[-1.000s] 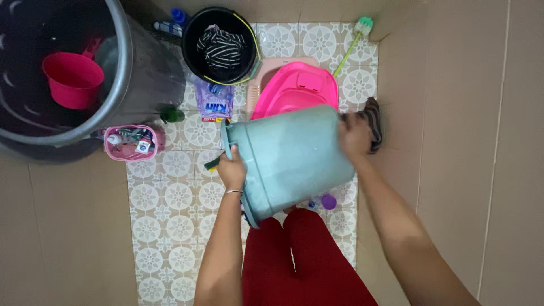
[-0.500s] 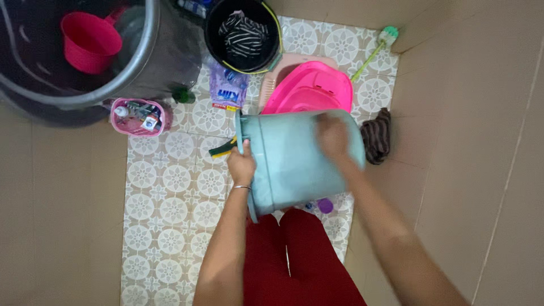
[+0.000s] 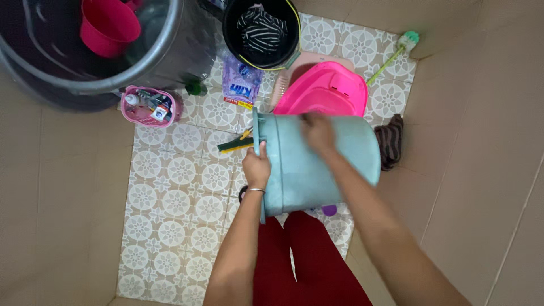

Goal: The person cleans a blue bucket by hand using a scrubbing sponge and water poured from a scoop.

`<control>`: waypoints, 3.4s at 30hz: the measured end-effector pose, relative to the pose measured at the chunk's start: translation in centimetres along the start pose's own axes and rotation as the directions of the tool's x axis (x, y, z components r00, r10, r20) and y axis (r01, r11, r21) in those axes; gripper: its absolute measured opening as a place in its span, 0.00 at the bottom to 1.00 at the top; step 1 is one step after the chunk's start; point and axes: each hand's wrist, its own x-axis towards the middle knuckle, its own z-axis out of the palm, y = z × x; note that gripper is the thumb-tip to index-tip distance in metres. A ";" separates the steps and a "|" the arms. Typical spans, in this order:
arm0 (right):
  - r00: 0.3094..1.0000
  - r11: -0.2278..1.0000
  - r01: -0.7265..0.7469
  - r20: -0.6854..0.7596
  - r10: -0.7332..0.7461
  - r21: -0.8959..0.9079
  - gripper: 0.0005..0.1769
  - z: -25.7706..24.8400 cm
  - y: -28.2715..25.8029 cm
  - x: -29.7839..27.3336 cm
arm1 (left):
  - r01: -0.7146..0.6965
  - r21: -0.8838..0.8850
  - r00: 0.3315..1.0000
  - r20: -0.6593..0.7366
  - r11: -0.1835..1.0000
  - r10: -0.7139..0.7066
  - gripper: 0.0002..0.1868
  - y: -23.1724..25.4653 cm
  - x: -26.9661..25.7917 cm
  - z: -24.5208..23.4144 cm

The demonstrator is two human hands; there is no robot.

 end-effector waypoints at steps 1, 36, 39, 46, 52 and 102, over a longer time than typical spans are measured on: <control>0.995 0.980 -0.031 0.088 0.049 -0.197 0.16 -2.3 3.2 0.6 | -0.010 0.014 1.000 0.010 1.000 0.010 0.30 0.1 0.0 -0.1; 0.819 0.934 -0.357 -0.472 0.326 0.025 0.35 -13.3 14.5 -13.1 | -0.185 -0.249 0.980 0.031 0.951 0.198 0.16 2.7 -4.3 -4.9; 0.799 0.893 -0.450 -0.456 0.393 -0.019 0.35 -12.8 16.3 -10.5 | -0.281 -0.369 0.957 -0.039 0.886 0.287 0.13 1.8 -3.0 -3.9; 0.857 0.904 -0.410 -0.392 0.334 -0.126 0.29 -11.1 6.9 -4.0 | -0.244 -0.246 0.969 -0.025 0.938 0.245 0.13 -3.5 -3.2 -1.8; 0.988 0.990 -0.021 -0.157 -0.002 -0.141 0.33 -5.2 -5.1 -5.7 | -0.241 -0.157 0.968 -0.109 0.958 0.226 0.10 -6.7 -3.9 -0.9; 0.978 0.978 -0.204 0.036 0.205 -0.041 0.29 -3.1 -4.8 -4.0 | -0.123 0.342 0.992 0.048 0.932 0.113 0.26 8.0 0.2 -4.8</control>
